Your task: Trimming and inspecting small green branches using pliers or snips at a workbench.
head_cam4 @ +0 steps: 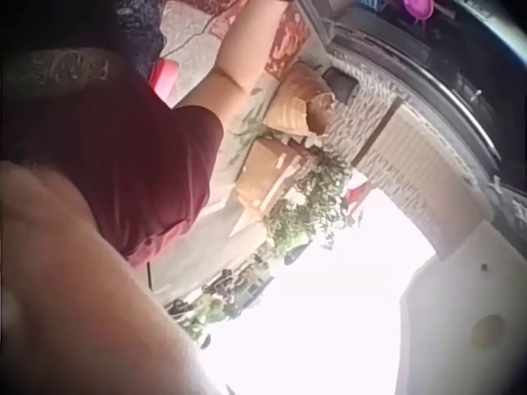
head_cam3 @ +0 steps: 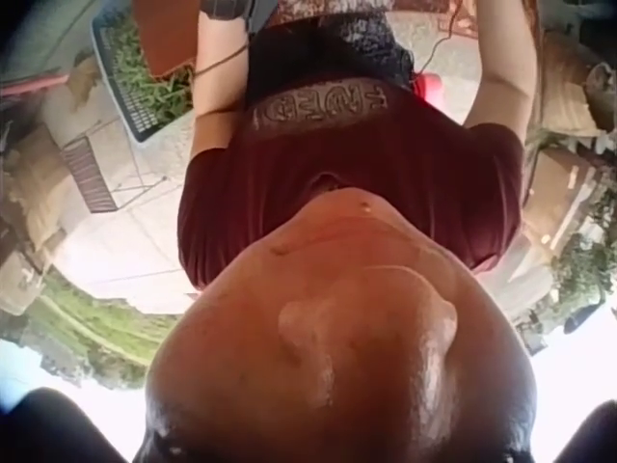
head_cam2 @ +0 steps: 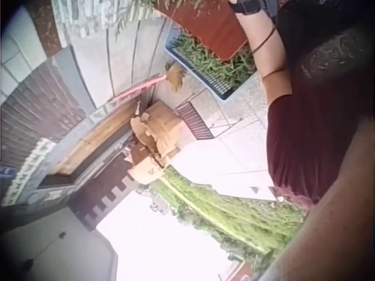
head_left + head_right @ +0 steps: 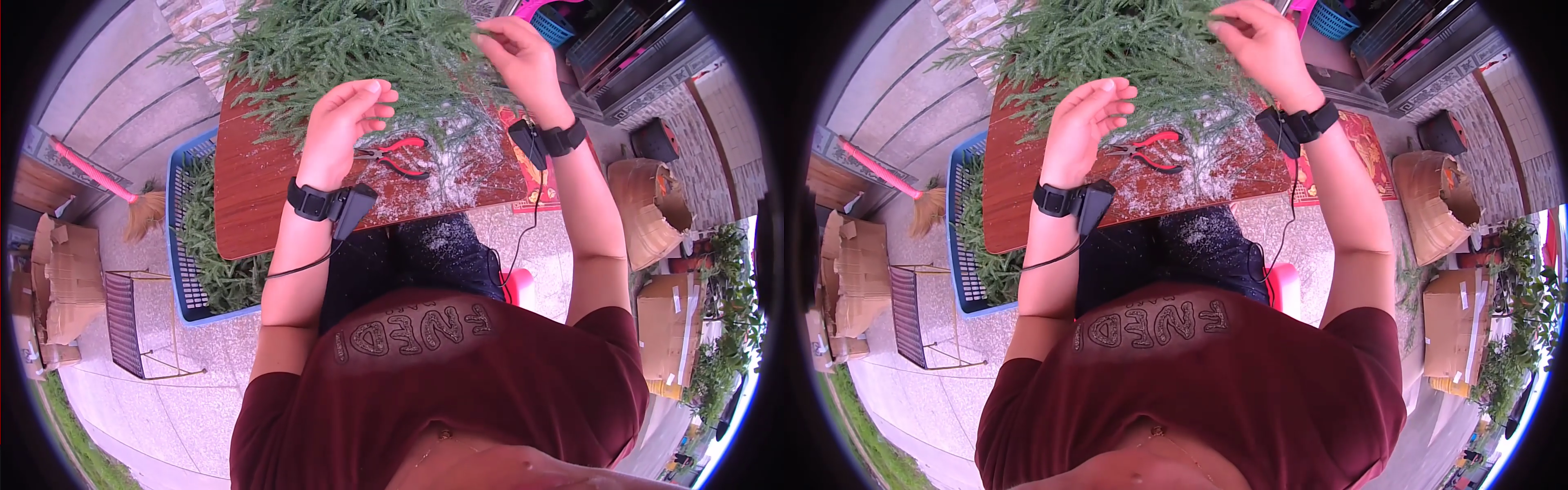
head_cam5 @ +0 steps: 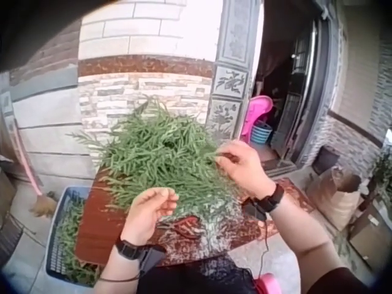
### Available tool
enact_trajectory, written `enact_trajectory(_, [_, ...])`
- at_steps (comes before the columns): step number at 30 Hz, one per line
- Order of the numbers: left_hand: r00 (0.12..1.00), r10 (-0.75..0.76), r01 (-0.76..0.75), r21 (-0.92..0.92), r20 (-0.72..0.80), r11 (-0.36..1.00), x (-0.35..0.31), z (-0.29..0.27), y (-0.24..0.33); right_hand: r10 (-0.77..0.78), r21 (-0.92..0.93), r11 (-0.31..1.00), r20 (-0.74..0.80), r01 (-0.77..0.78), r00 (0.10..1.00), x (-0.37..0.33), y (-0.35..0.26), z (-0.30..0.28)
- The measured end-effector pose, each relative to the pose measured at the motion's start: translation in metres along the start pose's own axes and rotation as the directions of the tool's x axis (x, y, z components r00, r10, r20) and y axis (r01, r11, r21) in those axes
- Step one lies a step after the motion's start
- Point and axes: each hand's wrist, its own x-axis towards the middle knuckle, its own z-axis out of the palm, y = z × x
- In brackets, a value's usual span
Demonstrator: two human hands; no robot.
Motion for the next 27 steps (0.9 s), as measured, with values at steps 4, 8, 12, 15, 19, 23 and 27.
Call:
enact_trajectory(4, [0.99,-0.143,0.14,-0.141,-0.013,0.98,0.003,0.013,-0.009,-0.453,-0.294,0.828,0.151,0.478,0.878,-0.027,-0.027,0.055])
enact_trajectory(8, [0.98,-0.167,0.141,-0.222,-0.105,0.965,0.021,-0.023,-0.031,-0.516,-0.125,0.795,0.374,0.593,0.771,-0.047,-0.033,0.113])
enact_trajectory(12, [0.969,-0.055,-0.025,-0.32,-0.239,0.947,0.026,-0.052,-0.011,-0.49,-0.146,0.818,0.33,0.556,0.807,-0.049,-0.033,0.114])
enact_trajectory(15, [0.937,0.046,-0.185,-0.38,-0.346,0.906,0.018,-0.073,0.015,-0.361,-0.127,0.902,0.302,0.412,0.882,-0.045,-0.018,0.094])
enact_trajectory(19, [0.875,0.168,-0.374,-0.413,-0.454,0.83,0.012,-0.088,0.042,-0.307,-0.295,0.87,0.302,0.395,0.903,-0.046,0.016,0.059])
enact_trajectory(23, [0.882,0.182,-0.395,-0.468,-0.435,0.791,0.006,-0.07,0.044,0.078,-0.108,0.993,0.328,-0.045,0.942,-0.048,-0.004,0.072])
enact_trajectory(27, [0.947,0.119,-0.269,-0.534,-0.298,0.802,0.007,-0.043,0.029,0.34,0.542,0.661,0.401,-0.52,0.851,-0.041,-0.034,0.1])
